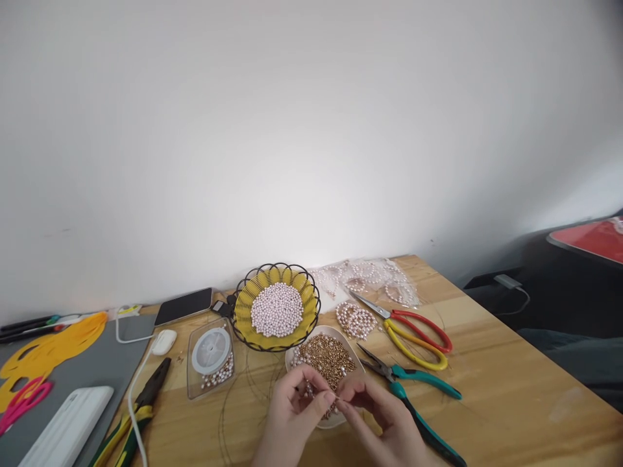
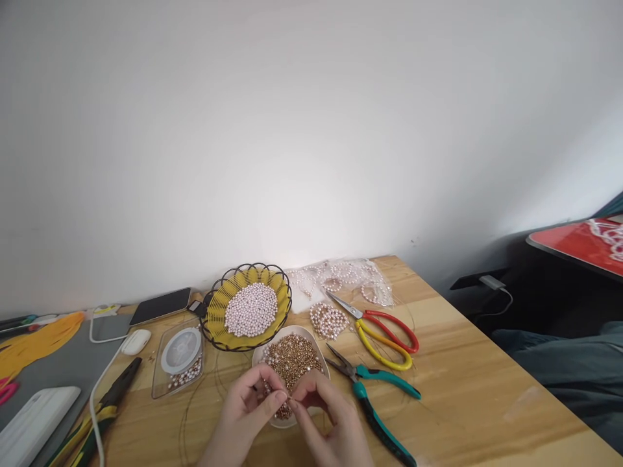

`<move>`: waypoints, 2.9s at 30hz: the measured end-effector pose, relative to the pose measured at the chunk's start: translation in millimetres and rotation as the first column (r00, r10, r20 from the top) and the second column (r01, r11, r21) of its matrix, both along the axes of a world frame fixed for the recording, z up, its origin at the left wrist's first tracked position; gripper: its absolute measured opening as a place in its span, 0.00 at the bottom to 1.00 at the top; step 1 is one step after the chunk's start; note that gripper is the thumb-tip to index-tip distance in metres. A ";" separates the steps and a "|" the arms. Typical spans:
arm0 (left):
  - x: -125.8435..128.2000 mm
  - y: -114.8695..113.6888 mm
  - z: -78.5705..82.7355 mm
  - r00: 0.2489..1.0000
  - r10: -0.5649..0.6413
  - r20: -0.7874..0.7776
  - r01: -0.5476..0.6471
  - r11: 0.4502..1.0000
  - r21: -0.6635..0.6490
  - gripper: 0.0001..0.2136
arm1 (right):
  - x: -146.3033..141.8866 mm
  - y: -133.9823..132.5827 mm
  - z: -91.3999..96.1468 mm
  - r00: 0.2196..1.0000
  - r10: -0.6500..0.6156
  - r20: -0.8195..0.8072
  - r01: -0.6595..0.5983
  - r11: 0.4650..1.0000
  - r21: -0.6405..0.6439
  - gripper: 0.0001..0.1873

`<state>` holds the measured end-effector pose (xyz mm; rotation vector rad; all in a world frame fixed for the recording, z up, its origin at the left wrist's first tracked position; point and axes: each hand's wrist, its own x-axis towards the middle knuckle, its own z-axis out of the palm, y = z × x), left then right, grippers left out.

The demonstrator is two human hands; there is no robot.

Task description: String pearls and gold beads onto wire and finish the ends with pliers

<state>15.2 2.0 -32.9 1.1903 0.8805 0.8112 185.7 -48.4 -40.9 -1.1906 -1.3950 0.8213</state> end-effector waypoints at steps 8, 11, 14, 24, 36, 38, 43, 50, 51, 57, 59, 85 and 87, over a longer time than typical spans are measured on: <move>-2.7 2.1 0.0 0.973 -0.059 -0.221 0.109 0.970 0.218 0.14 | 49.7 26.5 42.2 0.946 0.098 0.309 -0.114 0.993 0.034 0.08; -0.1 3.8 7.9 0.953 -0.055 -0.298 0.152 0.937 0.314 0.10 | 53.0 40.5 58.5 0.871 0.233 0.433 -0.262 0.965 0.006 0.10; 3.4 4.4 17.7 0.947 -0.022 -0.321 0.155 0.906 0.395 0.06 | 44.8 51.1 68.1 0.780 0.364 0.509 -0.413 0.911 -0.019 0.09; 2.2 12.2 25.9 0.951 -0.081 -0.297 0.172 0.941 0.292 0.12 | 57.6 87.9 45.0 0.724 0.215 0.656 -0.311 0.950 0.032 0.07; -3.1 -9.3 13.6 0.948 0.046 -0.316 0.051 0.955 0.292 0.22 | 42.5 102.0 -1.7 0.498 0.057 0.865 -0.161 0.987 0.028 0.13; -2.7 -12.8 11.5 0.943 0.077 -0.324 0.036 0.944 0.329 0.20 | 40.6 101.9 -1.7 0.495 0.062 0.867 -0.157 0.987 0.019 0.13; -2.4 -16.7 5.8 0.936 0.128 -0.327 0.015 0.915 0.403 0.18 | 41.1 101.7 -5.2 0.515 0.080 0.854 -0.161 0.987 0.004 0.14; 4.3 -20.4 -3.1 0.931 0.195 -0.307 -0.023 0.875 0.484 0.15 | 40.6 100.4 -8.4 0.558 0.101 0.824 -0.178 0.984 0.000 0.14; 5.0 -21.0 -3.6 0.931 0.199 -0.304 -0.027 0.871 0.490 0.15 | 40.4 100.3 -8.6 0.562 0.104 0.820 -0.181 0.983 0.000 0.13; 4.8 -22.4 -5.0 0.936 0.204 -0.286 -0.034 0.862 0.505 0.14 | 39.9 100.3 -9.1 0.603 0.138 0.785 -0.205 0.979 -0.014 0.14; 4.5 -22.2 -5.5 0.939 0.203 -0.277 -0.038 0.862 0.505 0.14 | 39.0 100.5 -9.1 0.630 0.148 0.762 -0.208 0.978 -0.018 0.13; 0.5 -30.9 -17.1 0.963 0.268 -0.015 -0.256 0.932 0.256 0.17 | 50.8 75.0 -2.7 0.732 0.528 -0.430 -0.622 0.776 -0.105 0.12; 0.5 -30.4 -15.9 0.971 0.237 -0.013 -0.227 0.944 0.241 0.17 | 48.4 73.8 -1.9 0.697 0.551 -0.459 -0.653 0.752 -0.089 0.12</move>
